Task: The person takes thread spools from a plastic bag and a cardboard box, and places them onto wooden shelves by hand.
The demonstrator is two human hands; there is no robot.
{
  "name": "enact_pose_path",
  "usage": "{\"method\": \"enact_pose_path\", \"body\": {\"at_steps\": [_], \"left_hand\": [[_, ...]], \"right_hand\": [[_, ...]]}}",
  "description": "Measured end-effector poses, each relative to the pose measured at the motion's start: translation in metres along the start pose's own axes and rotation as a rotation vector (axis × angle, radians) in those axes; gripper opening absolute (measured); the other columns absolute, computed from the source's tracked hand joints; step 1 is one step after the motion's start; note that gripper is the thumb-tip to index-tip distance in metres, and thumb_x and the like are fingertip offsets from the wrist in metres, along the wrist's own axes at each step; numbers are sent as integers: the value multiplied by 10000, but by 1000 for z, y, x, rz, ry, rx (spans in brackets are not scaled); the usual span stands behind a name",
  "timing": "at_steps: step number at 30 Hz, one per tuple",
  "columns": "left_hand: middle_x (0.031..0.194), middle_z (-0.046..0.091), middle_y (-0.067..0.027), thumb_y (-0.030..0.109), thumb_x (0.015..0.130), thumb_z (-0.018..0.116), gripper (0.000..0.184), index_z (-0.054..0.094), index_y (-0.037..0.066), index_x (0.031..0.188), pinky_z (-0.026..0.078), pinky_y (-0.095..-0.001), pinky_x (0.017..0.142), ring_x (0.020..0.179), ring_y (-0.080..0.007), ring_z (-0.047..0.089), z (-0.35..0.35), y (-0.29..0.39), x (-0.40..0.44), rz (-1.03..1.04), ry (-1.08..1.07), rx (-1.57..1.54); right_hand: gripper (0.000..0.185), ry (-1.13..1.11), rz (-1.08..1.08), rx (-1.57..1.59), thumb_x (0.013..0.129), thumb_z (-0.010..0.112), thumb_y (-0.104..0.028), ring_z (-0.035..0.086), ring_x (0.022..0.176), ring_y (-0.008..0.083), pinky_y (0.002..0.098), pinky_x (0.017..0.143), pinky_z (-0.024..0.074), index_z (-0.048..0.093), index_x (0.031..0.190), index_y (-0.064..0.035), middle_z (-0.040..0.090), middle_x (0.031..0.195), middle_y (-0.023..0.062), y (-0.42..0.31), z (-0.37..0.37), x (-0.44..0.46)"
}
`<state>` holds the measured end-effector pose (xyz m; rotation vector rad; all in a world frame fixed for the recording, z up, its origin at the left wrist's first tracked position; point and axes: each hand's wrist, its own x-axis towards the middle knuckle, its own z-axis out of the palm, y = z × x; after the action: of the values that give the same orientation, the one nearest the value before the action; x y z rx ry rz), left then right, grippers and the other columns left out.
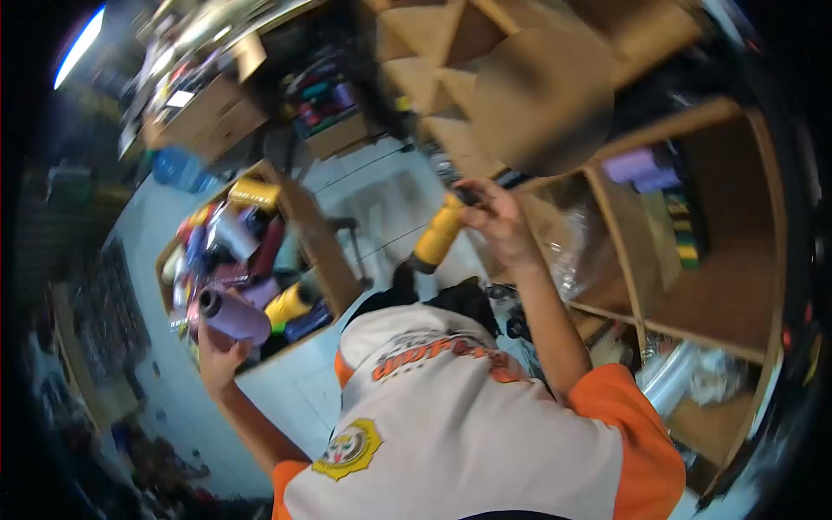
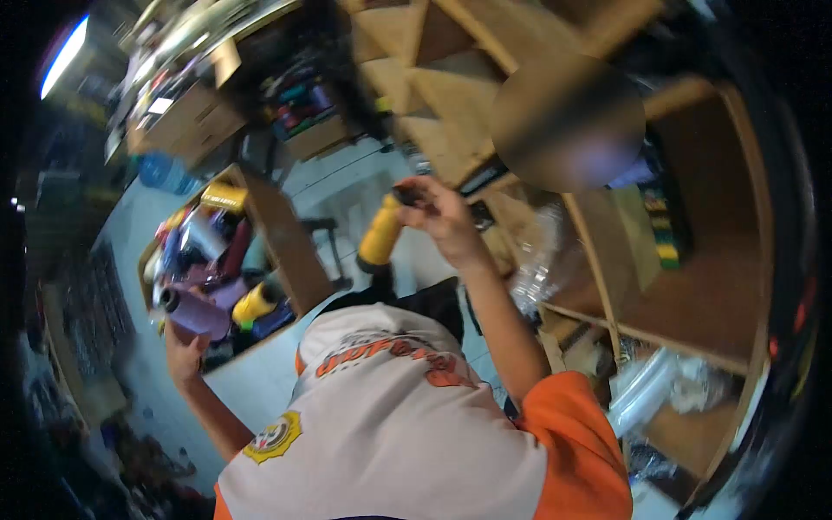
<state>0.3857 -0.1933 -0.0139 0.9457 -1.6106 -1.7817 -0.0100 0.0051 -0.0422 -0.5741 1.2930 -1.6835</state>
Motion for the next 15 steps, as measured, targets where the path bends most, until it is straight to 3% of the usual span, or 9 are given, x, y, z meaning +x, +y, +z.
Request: {"method": "enact_pose_path", "body": {"at_steps": [2,3,6,7,9,11,15], "left_hand": [[1155,497,-121,231,597,839,861,369,30,1290,440,-398,904,1048,-237,527,47,-10,47,137,-275,-177],[1264,471,-145,288,604,844,957,317,26,1358,418,-416,964,1161,-276,499,65,-27,63,114,-337,-208],[1226,522,-158,210,565,794,871,389,-16,1302,426,-427,959,1117,-288,542,164,-32,108,-14,-543,-256],[1167,550,-138,212,578,805,857,382,-16,1287,438,-392,927,1060,-246,562,201,-20,108,-71,-655,-297],[1201,517,-111,112,615,770,789,378,7,1292,394,-392,979,1119,-232,517,253,-31,118,-62,-852,-326],[1221,505,-92,32,625,731,774,371,19,1310,362,-372,1010,1145,-199,499,299,-14,109,-156,-966,-279],[1218,518,-85,-19,681,688,698,371,25,1301,365,-367,1005,1149,-189,501,346,-9,88,-123,-1227,-279]], "right_hand": [[448,102,-68,-68,766,685,-54,576,932,126,263,802,474,525,1183,-19,605,1057,51,-26,-11,-21],[442,154,-133,-86,765,686,-46,578,928,123,257,804,471,533,1179,-16,607,1051,47,-42,-17,-36],[424,336,-284,-188,769,694,-35,583,911,111,241,809,467,555,1170,-17,616,1029,38,-82,-29,-74],[416,440,-323,-257,775,699,-41,584,900,105,238,808,469,563,1167,-24,618,1017,35,-90,-35,-92],[401,666,-387,-342,786,707,-62,590,868,95,235,792,476,583,1166,-39,632,983,34,-103,-51,-117],[390,846,-473,-461,785,713,-76,590,868,94,235,781,478,592,1154,-35,634,981,37,-117,-69,-132],[370,1118,-559,-724,771,729,-101,609,888,113,249,779,482,618,1116,-22,660,965,66,-138,-107,-129]]}}
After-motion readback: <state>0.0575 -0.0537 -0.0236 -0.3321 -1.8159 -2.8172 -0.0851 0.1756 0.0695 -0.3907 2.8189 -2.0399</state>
